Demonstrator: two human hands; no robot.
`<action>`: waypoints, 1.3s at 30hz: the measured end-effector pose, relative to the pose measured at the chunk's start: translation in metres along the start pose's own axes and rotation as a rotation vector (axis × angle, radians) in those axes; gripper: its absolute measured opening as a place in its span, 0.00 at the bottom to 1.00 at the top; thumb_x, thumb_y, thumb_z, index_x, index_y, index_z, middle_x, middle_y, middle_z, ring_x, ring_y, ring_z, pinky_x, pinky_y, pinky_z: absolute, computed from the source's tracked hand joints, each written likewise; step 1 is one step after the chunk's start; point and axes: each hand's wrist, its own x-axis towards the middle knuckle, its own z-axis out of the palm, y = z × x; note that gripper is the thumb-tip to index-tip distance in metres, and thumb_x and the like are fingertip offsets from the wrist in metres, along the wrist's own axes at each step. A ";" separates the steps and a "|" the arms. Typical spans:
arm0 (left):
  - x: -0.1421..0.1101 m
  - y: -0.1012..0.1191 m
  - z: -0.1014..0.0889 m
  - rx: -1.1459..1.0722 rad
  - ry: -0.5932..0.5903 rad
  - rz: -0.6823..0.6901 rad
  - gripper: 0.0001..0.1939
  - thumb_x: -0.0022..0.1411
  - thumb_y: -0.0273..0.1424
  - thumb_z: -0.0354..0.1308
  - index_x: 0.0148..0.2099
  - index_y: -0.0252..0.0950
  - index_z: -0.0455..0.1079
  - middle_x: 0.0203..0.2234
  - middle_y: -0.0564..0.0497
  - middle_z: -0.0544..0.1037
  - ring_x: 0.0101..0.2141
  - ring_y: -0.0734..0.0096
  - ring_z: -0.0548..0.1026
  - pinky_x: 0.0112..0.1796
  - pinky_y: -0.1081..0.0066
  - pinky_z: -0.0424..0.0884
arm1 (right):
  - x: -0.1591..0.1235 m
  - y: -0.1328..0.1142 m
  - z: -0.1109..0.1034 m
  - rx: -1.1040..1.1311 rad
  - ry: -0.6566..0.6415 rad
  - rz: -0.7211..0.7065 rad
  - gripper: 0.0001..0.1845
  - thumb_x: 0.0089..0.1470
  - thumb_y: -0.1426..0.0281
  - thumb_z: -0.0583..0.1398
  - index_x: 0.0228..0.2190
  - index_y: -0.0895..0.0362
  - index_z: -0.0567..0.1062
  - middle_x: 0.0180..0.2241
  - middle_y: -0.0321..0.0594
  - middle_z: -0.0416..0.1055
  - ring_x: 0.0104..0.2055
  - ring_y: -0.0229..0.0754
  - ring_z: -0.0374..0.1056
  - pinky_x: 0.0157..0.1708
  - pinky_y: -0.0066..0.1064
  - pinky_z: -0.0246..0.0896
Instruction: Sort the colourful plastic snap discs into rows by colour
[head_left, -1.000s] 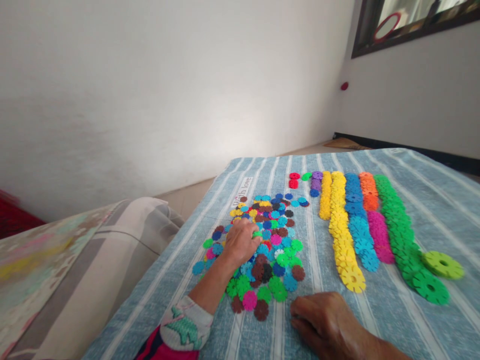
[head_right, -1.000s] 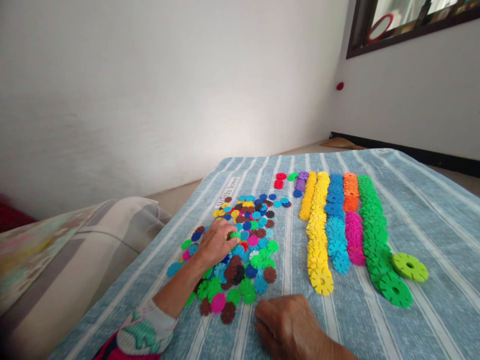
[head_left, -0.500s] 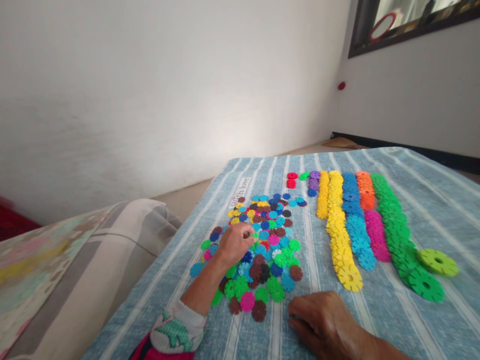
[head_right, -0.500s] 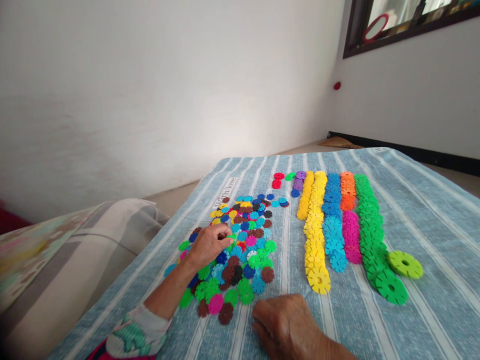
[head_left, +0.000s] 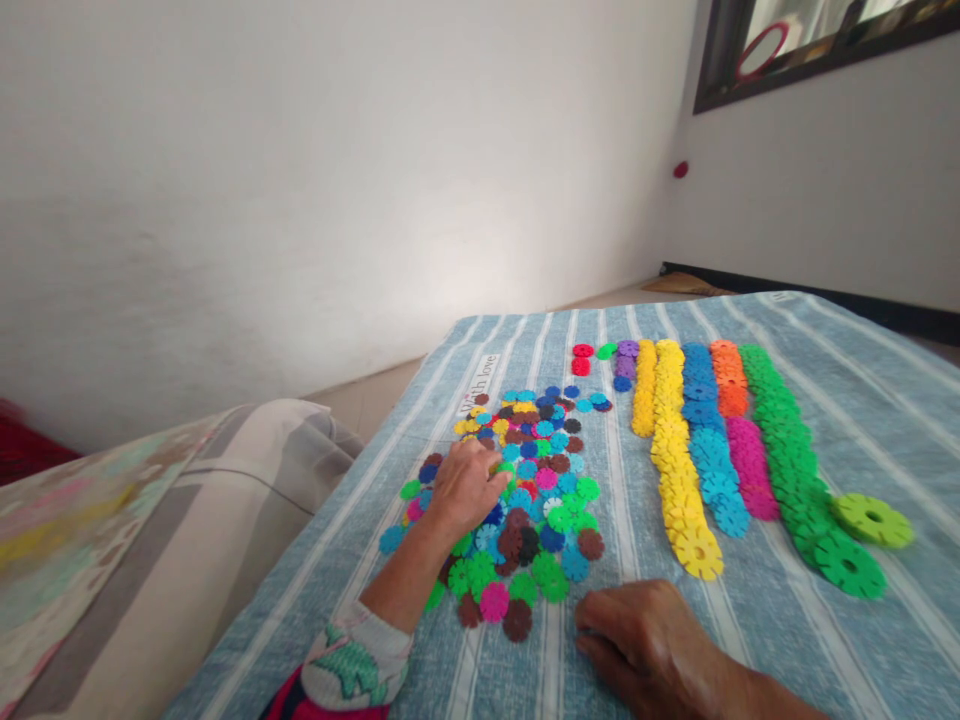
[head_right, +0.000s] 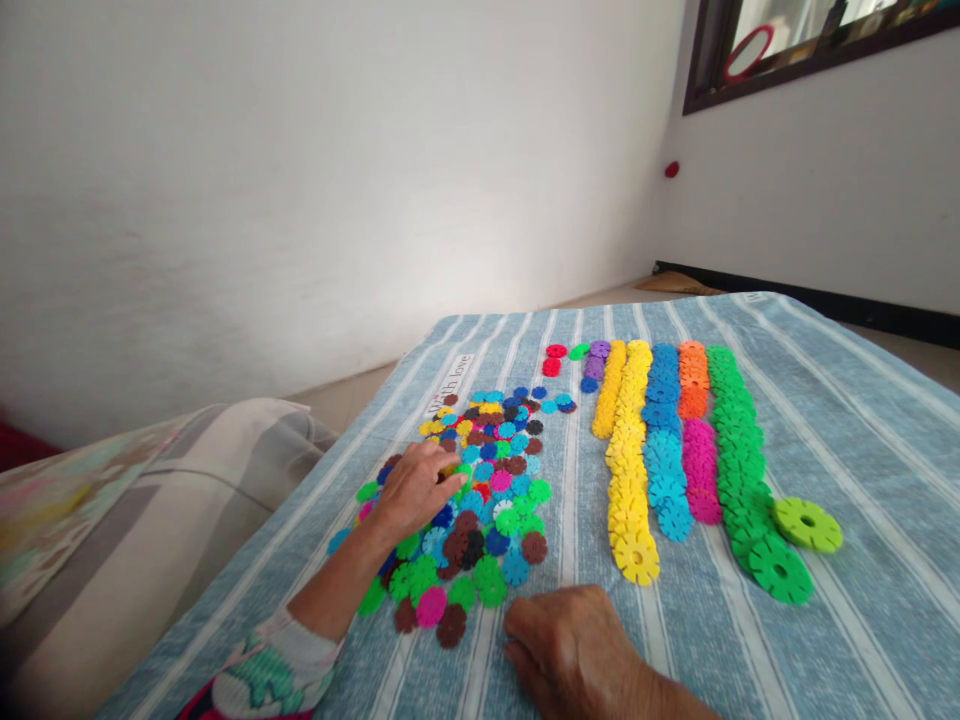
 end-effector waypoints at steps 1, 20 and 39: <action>0.000 0.000 0.001 0.000 0.005 -0.008 0.07 0.56 0.32 0.59 0.28 0.37 0.74 0.31 0.48 0.74 0.38 0.62 0.70 0.44 0.64 0.63 | 0.000 0.000 0.000 0.004 -0.004 0.000 0.11 0.58 0.70 0.50 0.24 0.54 0.61 0.21 0.33 0.68 0.21 0.35 0.62 0.22 0.28 0.46; -0.004 0.018 -0.001 -0.488 -0.009 -0.113 0.05 0.48 0.25 0.58 0.24 0.36 0.64 0.19 0.58 0.67 0.24 0.75 0.66 0.27 0.73 0.60 | 0.000 -0.001 -0.001 0.011 0.013 -0.007 0.10 0.58 0.70 0.49 0.24 0.54 0.61 0.21 0.33 0.68 0.21 0.35 0.62 0.22 0.27 0.46; -0.024 0.067 0.003 -0.478 -0.078 0.061 0.06 0.47 0.22 0.58 0.24 0.35 0.64 0.23 0.56 0.70 0.30 0.73 0.68 0.34 0.71 0.63 | 0.001 -0.001 -0.002 0.027 -0.021 0.005 0.07 0.56 0.72 0.51 0.26 0.54 0.63 0.24 0.33 0.71 0.23 0.36 0.65 0.23 0.28 0.46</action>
